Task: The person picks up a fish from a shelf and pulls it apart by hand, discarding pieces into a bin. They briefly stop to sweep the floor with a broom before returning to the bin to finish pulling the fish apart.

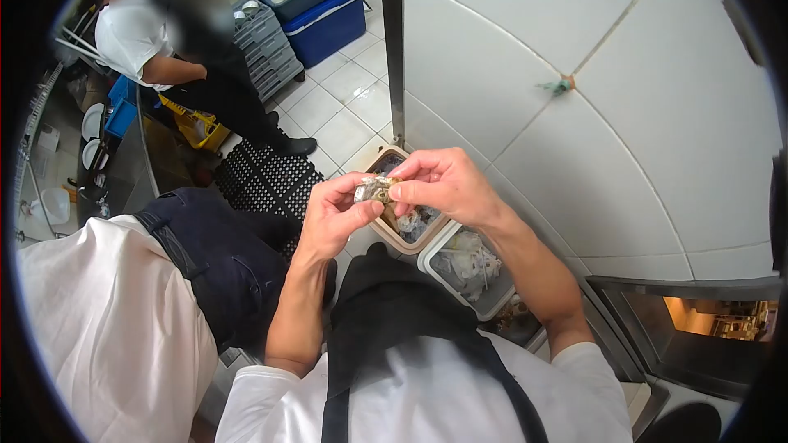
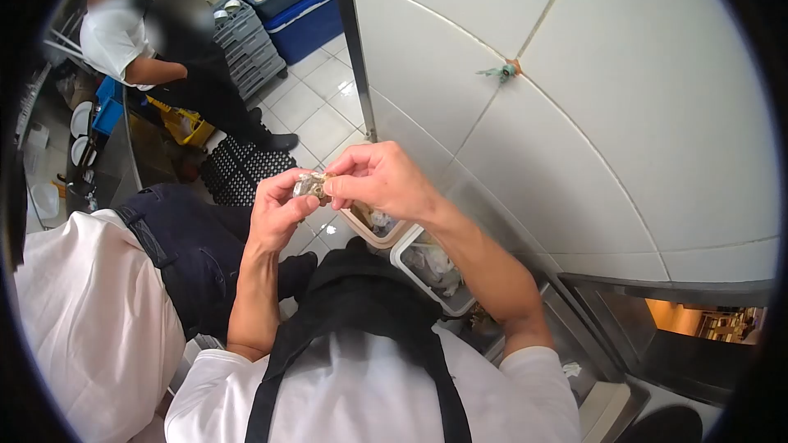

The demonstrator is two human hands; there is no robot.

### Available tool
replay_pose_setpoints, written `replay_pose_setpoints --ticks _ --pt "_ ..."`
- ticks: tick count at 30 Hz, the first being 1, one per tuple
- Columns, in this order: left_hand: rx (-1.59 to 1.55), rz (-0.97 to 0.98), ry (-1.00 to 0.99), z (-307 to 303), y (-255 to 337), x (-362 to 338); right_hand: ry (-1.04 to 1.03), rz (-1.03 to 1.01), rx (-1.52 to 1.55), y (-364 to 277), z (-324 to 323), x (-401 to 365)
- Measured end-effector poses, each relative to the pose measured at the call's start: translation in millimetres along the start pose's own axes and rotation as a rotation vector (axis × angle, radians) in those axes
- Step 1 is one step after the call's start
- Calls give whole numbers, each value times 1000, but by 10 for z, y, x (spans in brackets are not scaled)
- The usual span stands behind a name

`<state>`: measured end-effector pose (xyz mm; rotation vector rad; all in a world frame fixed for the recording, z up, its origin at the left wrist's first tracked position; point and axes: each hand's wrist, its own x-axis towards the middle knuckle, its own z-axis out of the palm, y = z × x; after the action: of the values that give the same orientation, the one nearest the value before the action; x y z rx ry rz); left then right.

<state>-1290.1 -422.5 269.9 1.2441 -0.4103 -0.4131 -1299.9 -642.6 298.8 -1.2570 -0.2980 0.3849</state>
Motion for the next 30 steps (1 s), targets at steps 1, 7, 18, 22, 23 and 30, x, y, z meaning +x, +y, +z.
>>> replay_pose_setpoints --ticks 1,7,18,22,23,30 --pt "-5 9 0 -23 -2 8 9 16 15 -17 13 36" --pt "-236 2 36 -167 -36 81 25 148 53 -94 19 323" --pt "-109 137 123 -581 -3 135 -86 288 -367 -708 -49 850" --pt "-64 191 231 -708 -2 204 -107 190 -454 -939 16 1020" --pt "-63 190 262 -732 13 219 -109 175 -466 -1010 17 1078" --pt "-101 198 305 -874 168 356 -172 180 -640 -1240 25 1462"
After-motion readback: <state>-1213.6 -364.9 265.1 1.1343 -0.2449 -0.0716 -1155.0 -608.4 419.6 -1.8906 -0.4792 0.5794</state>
